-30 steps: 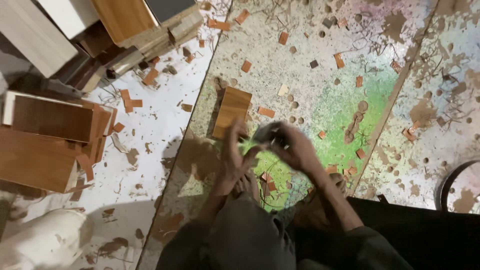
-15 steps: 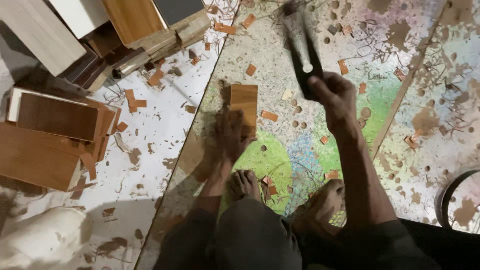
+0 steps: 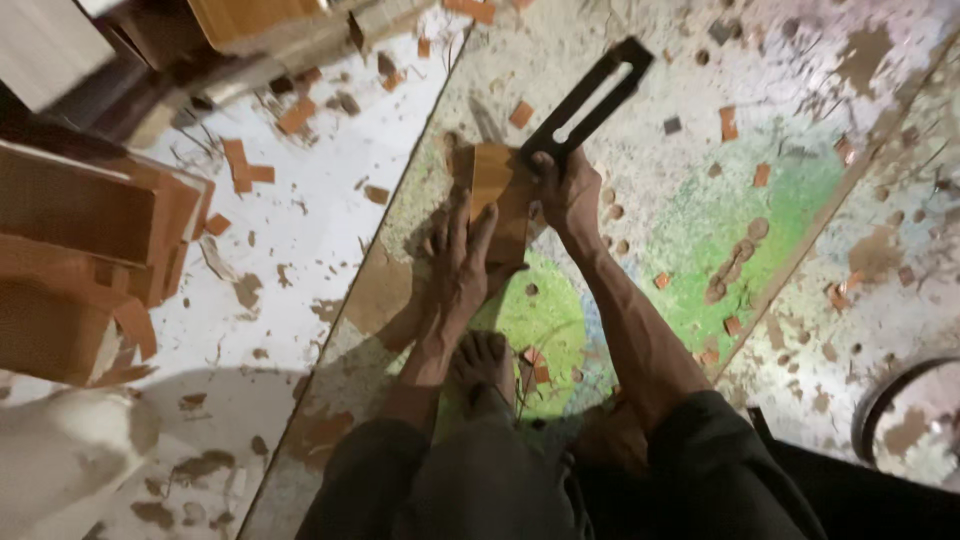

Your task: The person sits on the floor and sands multiple small wooden blocks using a sanding block. They handle each piece one at a time, rubbing the surfaces and edges, then placing the finished pieces into a nearby wooden box.

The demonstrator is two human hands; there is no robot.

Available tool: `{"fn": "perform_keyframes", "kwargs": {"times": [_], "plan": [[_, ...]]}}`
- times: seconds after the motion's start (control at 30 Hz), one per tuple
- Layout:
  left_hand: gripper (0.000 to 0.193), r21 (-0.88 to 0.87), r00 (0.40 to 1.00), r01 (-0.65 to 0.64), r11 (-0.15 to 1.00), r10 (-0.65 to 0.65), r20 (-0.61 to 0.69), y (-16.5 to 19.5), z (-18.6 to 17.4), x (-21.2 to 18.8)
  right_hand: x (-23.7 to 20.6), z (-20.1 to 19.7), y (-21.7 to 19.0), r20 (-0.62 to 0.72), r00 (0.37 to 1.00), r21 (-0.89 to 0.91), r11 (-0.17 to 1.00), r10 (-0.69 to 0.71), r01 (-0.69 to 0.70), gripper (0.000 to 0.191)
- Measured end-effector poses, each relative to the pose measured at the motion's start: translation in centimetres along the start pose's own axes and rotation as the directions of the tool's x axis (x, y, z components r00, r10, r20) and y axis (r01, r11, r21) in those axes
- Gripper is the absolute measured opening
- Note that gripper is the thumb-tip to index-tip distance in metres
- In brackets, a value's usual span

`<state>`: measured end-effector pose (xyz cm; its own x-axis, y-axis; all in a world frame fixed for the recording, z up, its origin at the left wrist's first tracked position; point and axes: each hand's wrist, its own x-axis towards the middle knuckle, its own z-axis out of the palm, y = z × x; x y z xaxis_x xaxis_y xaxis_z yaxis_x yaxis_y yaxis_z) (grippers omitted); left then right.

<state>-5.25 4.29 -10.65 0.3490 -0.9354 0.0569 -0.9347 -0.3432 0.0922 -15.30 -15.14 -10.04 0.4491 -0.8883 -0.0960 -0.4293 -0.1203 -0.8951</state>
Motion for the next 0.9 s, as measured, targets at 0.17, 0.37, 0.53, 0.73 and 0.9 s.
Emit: {"fn": "perform_keyframes", "kwargs": {"times": [0.17,0.37,0.53,0.73,0.9], "plan": [[0.107,-0.523,0.996,0.047,0.851,-0.076,-0.035,0.3,0.9,0.3,-10.2,0.0,0.3,-0.04,0.997,-0.157,0.986,-0.065,0.058,0.026],[0.094,-0.706,0.988,-0.141,0.694,0.058,-0.141,-0.9,0.0,0.5,-12.9,-4.6,0.4,0.171,0.97,-0.147,0.978,0.175,-0.15,0.027],[0.073,-0.929,0.512,0.168,0.33,-0.834,-0.203,-7.2,-2.5,4.2,-10.5,-16.8,-2.5,-0.06,0.987,0.375,0.92,0.147,-0.115,0.014],[0.049,-0.589,0.934,-0.302,0.749,0.109,-0.341,-1.2,-1.5,11.9,-8.7,-15.8,-5.7,-0.17,0.973,-0.004,0.987,0.159,-0.162,0.033],[0.02,-0.643,0.997,-0.024,0.766,-0.026,-0.068,0.6,-1.5,9.9,-12.8,-7.9,-8.7,0.145,0.845,-0.832,0.526,0.514,-0.177,0.092]]}}
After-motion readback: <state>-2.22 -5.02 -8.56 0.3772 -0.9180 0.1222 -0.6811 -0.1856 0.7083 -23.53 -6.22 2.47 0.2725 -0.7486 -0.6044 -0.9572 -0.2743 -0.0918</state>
